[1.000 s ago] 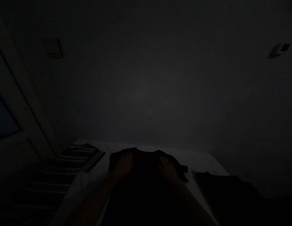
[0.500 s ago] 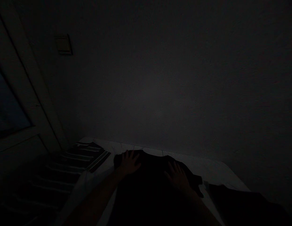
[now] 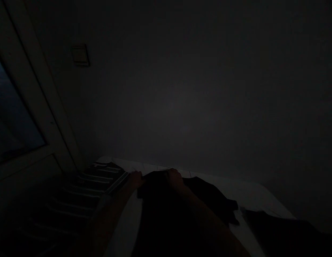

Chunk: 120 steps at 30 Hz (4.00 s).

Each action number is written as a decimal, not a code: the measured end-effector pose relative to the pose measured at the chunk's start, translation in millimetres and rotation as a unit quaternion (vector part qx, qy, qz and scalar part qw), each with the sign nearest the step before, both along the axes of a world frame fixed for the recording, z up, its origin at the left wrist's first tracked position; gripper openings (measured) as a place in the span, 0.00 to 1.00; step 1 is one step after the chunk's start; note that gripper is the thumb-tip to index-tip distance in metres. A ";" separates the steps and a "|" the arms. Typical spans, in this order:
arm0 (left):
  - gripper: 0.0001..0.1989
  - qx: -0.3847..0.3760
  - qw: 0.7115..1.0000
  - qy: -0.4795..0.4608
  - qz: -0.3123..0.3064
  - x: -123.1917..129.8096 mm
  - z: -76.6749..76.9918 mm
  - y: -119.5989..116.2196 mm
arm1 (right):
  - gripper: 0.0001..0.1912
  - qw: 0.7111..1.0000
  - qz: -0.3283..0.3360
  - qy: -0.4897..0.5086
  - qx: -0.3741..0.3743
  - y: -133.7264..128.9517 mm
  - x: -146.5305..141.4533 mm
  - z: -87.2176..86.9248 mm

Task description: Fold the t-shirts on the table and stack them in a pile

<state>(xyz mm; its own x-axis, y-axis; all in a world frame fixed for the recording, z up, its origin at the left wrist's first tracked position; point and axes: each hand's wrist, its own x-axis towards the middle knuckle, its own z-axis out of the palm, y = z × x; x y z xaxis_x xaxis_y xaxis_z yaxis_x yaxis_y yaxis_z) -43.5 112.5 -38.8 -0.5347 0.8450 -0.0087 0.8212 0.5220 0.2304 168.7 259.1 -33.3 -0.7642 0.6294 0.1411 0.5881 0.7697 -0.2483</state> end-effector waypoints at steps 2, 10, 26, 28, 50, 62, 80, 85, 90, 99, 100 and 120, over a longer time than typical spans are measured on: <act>0.09 0.014 1.000 -0.025 -0.012 3.6 -2.5 5.6 | 0.16 1.000 0.018 -0.011 -0.005 1.7 -26.8 -3.2; 0.10 0.146 0.982 -0.118 -0.028 9.6 -7.8 13.5 | 0.10 0.997 0.067 -0.038 -0.030 25.1 -52.7 -14.3; 0.04 0.165 0.980 -0.097 0.058 -7.9 -28.3 -1.4 | 0.13 0.997 0.066 -0.038 -0.014 47.4 -51.3 -20.7; 0.05 0.175 0.978 -0.091 0.064 -6.9 -31.1 2.6 | 0.14 0.998 0.056 -0.042 -0.007 49.3 -53.2 -20.9; 0.30 0.106 0.955 0.146 -0.235 64.8 -67.8 -51.0 | 0.28 0.977 0.203 -0.008 0.061 -32.2 -16.0 -50.6; 0.29 0.051 0.968 0.191 -0.152 86.2 -49.4 -58.1 | 0.31 0.991 0.095 0.027 0.088 -49.9 94.5 -51.6; 0.29 0.066 0.960 0.136 -0.237 129.0 -40.8 30.8 | 0.27 0.998 0.047 0.001 0.045 15.5 108.1 -33.0; 0.30 0.037 0.967 0.116 -0.224 119.4 -38.0 75.8 | 0.33 0.999 0.030 -0.031 0.009 23.5 91.2 -44.8; 0.32 0.041 0.972 0.113 -0.201 109.5 -54.8 80.7 | 0.38 0.999 0.030 -0.032 -0.001 31.1 94.4 -56.4; 0.30 0.055 0.951 0.134 -0.273 124.8 -42.8 28.7 | 0.31 0.998 0.004 0.037 0.053 9.2 121.6 -33.5; 0.30 0.062 0.944 0.137 -0.294 126.5 -49.5 13.3 | 0.29 0.996 -0.018 0.053 0.069 4.9 137.3 -32.4; 0.27 0.060 0.904 0.094 -0.412 290.1 -36.8 184.5 | 0.10 0.942 -0.316 0.099 -0.050 46.5 262.5 -31.1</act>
<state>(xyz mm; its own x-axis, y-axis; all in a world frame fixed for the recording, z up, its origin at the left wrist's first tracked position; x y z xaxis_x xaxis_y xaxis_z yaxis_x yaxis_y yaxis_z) 246.6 297.0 -75.5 0.2939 0.9463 0.1343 0.9507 -0.3040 0.0614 431.2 305.5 -64.5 -0.1981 0.9675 0.1572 0.8554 0.2490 -0.4543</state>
